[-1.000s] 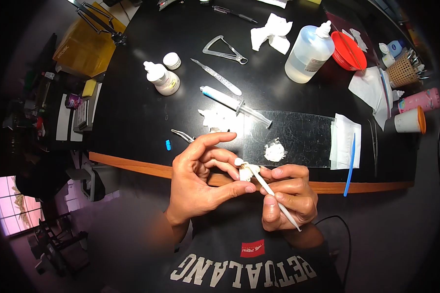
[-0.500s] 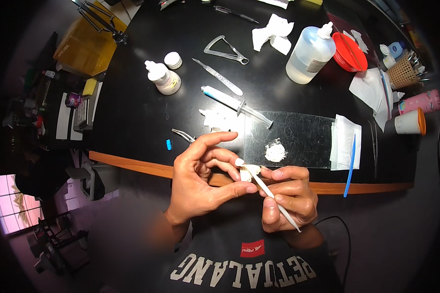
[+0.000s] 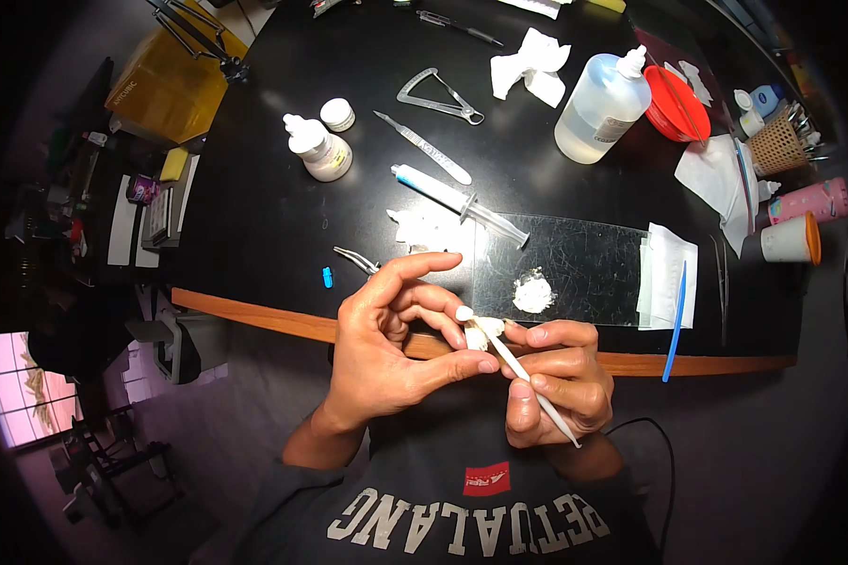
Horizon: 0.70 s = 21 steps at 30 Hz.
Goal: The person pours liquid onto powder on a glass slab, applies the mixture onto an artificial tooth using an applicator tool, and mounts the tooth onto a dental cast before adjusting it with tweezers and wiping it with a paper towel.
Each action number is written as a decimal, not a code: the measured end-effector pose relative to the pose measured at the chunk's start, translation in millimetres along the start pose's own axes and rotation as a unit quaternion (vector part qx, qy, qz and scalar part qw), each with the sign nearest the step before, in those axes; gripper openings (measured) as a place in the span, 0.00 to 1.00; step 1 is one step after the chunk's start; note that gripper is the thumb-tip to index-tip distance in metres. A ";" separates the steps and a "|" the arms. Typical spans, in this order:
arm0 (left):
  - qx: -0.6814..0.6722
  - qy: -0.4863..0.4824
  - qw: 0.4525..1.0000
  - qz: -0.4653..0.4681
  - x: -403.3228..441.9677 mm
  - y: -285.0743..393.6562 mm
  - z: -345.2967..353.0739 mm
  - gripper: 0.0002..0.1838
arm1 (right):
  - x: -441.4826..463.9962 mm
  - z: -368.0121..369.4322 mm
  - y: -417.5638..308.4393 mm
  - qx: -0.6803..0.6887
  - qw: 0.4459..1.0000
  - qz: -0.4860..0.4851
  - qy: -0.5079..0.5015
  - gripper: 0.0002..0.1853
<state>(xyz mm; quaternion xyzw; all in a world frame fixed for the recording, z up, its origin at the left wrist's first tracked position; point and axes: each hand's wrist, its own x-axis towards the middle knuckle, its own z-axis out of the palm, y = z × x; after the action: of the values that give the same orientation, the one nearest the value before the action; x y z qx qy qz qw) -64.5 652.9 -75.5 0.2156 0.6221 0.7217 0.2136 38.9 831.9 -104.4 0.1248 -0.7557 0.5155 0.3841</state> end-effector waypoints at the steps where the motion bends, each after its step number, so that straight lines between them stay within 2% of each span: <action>1: -0.002 0.000 1.000 0.004 0.1 -0.6 0.4 0.49 | -0.8 -0.2 0.1 0.007 1.000 0.003 0.002 0.15; 12: -0.009 0.001 1.000 0.017 0.7 -2.7 1.3 0.45 | -2.1 -0.2 1.5 0.020 1.000 0.005 -0.013 0.15; 15: 0.007 -0.006 1.000 0.008 0.4 -1.8 -1.2 0.50 | -2.1 -1.4 0.7 0.013 1.000 0.005 -0.021 0.16; 21: 0.002 -0.007 1.000 0.003 1.1 -1.9 -0.5 0.50 | -0.5 -1.1 -0.1 0.006 1.000 0.005 -0.024 0.16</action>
<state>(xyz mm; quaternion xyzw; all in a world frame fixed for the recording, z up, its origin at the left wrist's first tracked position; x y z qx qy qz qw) -65.6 653.4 -77.4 0.2230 0.6217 0.7192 0.2154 39.8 832.6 -104.5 0.1355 -0.7621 0.5192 0.3623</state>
